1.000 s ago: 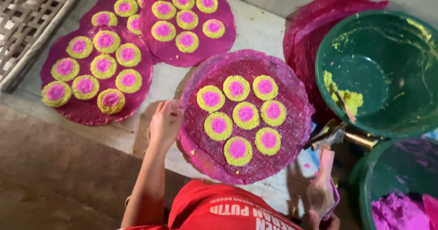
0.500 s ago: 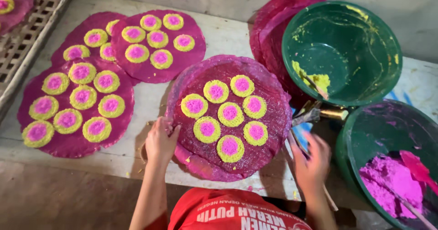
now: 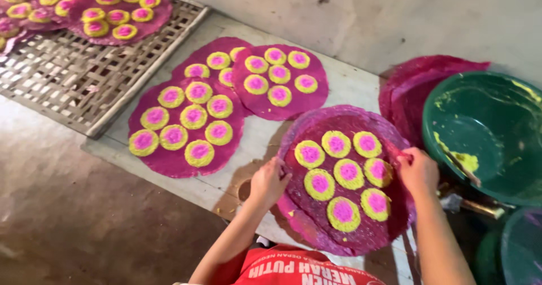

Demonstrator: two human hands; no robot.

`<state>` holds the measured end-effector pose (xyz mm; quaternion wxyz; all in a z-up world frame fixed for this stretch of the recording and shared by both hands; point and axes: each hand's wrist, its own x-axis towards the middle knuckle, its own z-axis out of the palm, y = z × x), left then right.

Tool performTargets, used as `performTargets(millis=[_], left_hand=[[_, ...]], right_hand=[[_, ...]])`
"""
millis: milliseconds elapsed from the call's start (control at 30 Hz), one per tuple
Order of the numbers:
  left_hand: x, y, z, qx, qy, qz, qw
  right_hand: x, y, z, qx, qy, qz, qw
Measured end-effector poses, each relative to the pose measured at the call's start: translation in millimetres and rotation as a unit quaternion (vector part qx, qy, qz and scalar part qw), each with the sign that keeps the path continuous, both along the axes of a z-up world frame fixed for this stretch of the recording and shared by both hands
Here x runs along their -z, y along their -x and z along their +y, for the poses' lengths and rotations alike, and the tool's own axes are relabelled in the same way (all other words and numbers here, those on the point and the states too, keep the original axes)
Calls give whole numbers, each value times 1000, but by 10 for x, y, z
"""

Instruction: The person forms round snacks using a wooden mold, alternating between pink and yellow pastes, then places the formed items onto round purple paper bases.

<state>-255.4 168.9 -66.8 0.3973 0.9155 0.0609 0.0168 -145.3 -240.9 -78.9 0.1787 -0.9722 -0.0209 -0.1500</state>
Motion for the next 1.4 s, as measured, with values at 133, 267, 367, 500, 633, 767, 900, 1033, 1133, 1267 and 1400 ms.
performTargets(millis=[133,267,367,500,633,767,900,1033,1133,1267,1400], left_hand=[[-119,-2,30,8,14,4,1000],[-331,-23,63,33,102,-79,991],[-443,-145,243,25,193,-119,974],[-477,-230,543,48,221,-131,965],[-426,-172,575,29,190,-108,975],[-227,-168,320,54,54,-101,992],[-54,-316,101,58,-63,-87,993],[-28,-383,-46,72,-81,-67,992],[-186,-351,-53,73,-32,-78,994],[-521,-273,132,33,34,-122,991],[-806,-230,863,-47,118,-169,977]], right_hand=[[-329,133,102,-4,-36,-40,999],[-753,286,236,-38,-60,-66,995],[-994,204,357,-68,-47,-94,992],[-978,25,371,-71,-22,-69,995],[-671,-207,205,-42,25,-41,998],[-390,-215,-63,-7,-63,11,998],[-233,-204,-96,-14,-86,-15,996],[-311,-140,-67,-18,-94,-28,995],[-503,-65,64,-26,-94,-24,995],[-943,-15,351,-63,-126,-32,990],[-1214,-19,957,-127,-170,-10,977]])
